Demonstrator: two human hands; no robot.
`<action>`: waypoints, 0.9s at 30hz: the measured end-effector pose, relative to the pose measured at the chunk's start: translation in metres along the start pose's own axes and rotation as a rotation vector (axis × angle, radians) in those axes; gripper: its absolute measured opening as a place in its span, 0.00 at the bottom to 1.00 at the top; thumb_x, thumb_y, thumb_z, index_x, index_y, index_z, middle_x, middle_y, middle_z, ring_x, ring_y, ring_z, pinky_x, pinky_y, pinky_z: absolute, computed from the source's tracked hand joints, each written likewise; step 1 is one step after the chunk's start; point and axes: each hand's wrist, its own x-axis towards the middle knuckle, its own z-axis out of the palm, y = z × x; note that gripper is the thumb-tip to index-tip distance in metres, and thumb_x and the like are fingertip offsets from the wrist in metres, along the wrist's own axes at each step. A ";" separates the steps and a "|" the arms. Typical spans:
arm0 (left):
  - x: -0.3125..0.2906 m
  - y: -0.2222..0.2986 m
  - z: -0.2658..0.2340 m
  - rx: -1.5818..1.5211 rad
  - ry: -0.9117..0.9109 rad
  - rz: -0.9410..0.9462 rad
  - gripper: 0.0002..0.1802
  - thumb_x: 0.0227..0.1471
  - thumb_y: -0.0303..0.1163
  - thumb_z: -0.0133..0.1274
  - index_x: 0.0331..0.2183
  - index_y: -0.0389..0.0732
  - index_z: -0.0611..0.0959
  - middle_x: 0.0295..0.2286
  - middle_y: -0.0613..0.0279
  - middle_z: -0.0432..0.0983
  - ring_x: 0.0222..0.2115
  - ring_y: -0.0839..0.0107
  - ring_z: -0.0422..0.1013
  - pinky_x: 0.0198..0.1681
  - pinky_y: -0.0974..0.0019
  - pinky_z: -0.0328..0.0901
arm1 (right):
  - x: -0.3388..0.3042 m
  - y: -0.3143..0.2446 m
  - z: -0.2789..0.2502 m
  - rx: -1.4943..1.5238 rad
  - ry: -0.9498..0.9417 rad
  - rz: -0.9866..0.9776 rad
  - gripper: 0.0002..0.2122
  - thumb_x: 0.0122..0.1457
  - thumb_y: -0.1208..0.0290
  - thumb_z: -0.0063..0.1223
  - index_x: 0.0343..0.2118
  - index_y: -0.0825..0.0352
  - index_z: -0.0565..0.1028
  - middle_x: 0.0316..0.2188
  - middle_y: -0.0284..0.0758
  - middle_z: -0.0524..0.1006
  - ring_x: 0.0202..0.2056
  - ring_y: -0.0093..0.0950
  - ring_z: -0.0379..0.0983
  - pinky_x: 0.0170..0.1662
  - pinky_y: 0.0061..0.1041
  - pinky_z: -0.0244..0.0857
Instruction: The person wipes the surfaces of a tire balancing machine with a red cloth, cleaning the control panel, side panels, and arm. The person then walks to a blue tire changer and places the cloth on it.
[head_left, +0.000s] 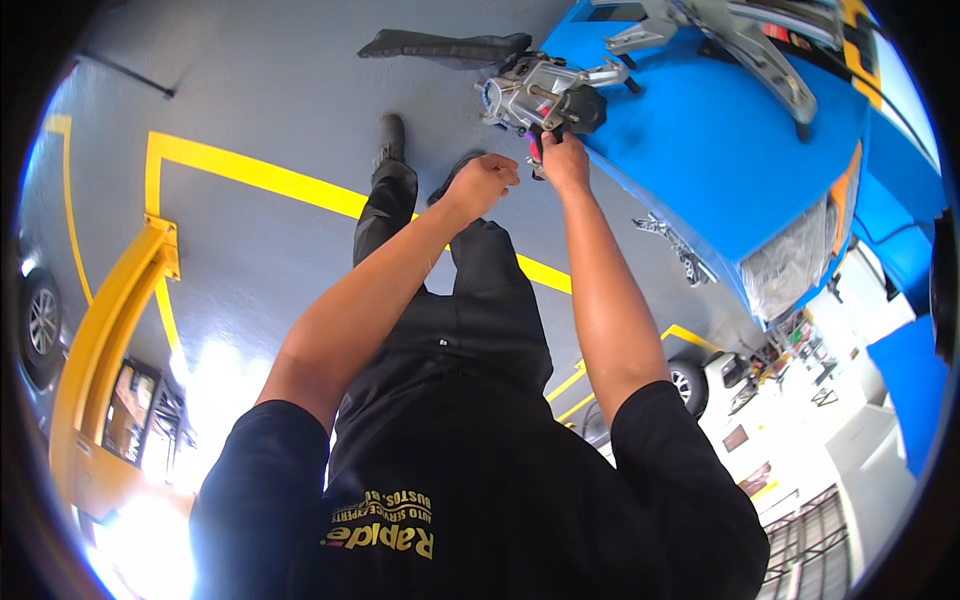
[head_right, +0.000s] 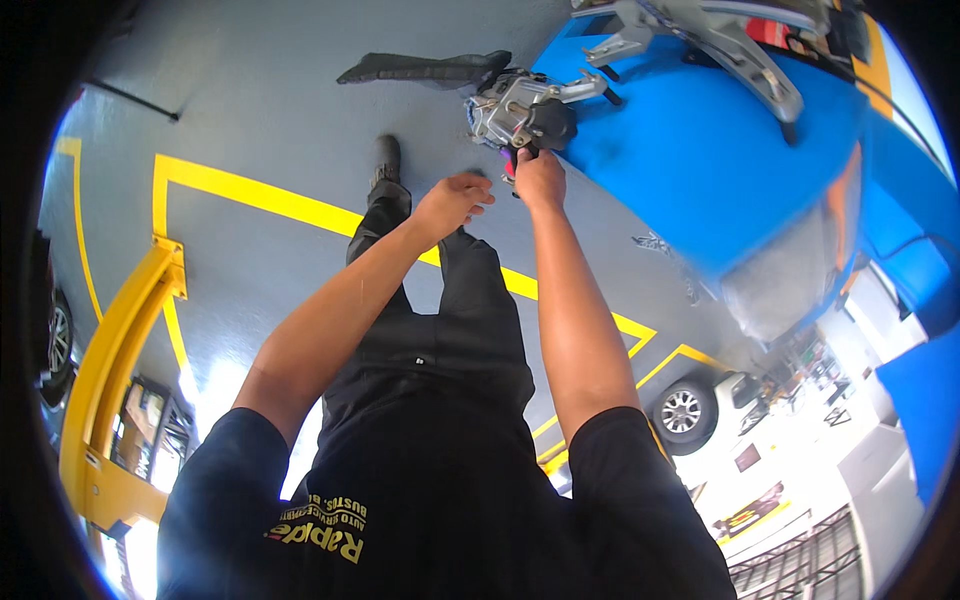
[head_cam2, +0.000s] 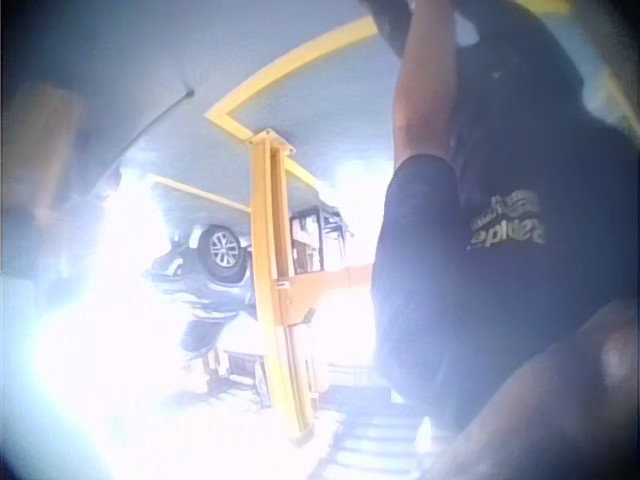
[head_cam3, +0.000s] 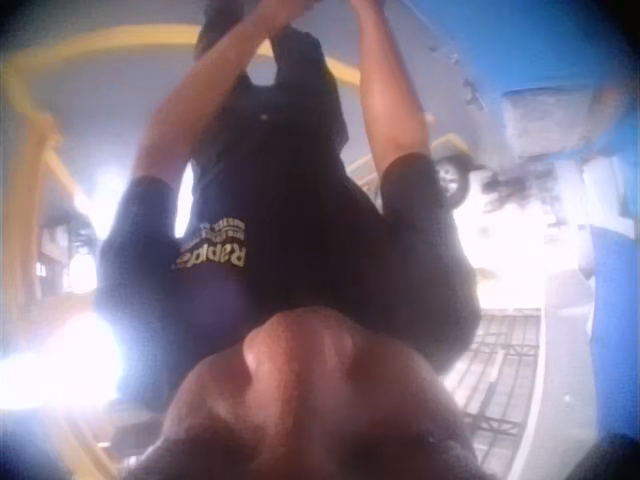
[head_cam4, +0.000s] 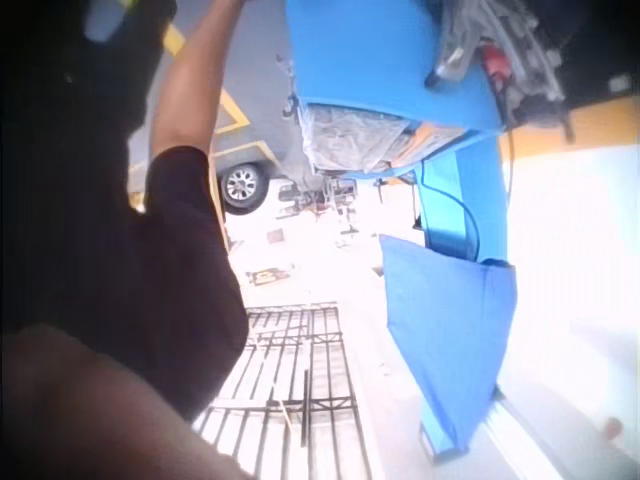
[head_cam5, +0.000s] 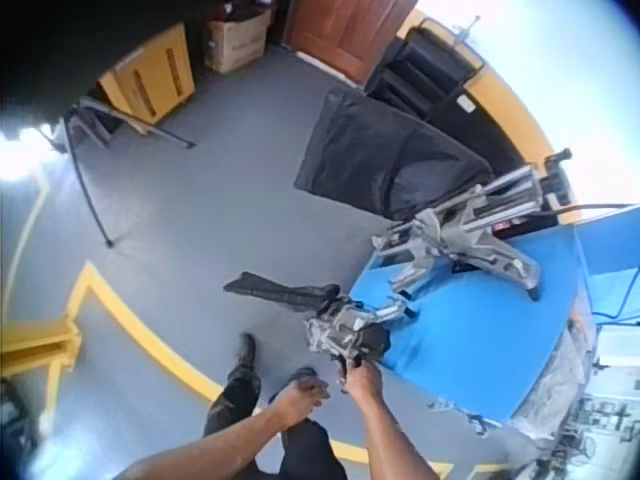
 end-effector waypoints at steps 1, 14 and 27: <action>0.003 -0.004 0.004 -0.032 0.001 -0.002 0.25 0.62 0.41 0.50 0.56 0.41 0.79 0.46 0.63 0.83 0.43 0.69 0.76 0.46 0.64 0.69 | 0.009 -0.002 0.001 0.000 -0.055 -0.026 0.19 0.67 0.55 0.46 0.49 0.65 0.78 0.50 0.48 0.80 0.53 0.48 0.76 0.55 0.46 0.69; 0.047 -0.036 0.017 -0.336 0.324 0.072 0.25 0.58 0.41 0.53 0.54 0.41 0.82 0.43 0.62 0.83 0.42 0.68 0.77 0.45 0.64 0.70 | 0.093 0.014 0.048 0.566 -0.190 -0.052 0.30 0.62 0.47 0.61 0.60 0.63 0.72 0.51 0.40 0.76 0.46 0.31 0.74 0.42 0.38 0.71; 0.182 -0.036 0.020 0.364 0.281 -0.100 0.28 0.46 0.42 0.67 0.50 0.45 0.87 0.50 0.57 0.82 0.51 0.55 0.77 0.51 0.48 0.71 | 0.138 0.051 0.026 0.249 -0.576 -0.095 0.13 0.63 0.60 0.57 0.35 0.66 0.81 0.27 0.29 0.78 0.25 0.24 0.74 0.34 0.26 0.68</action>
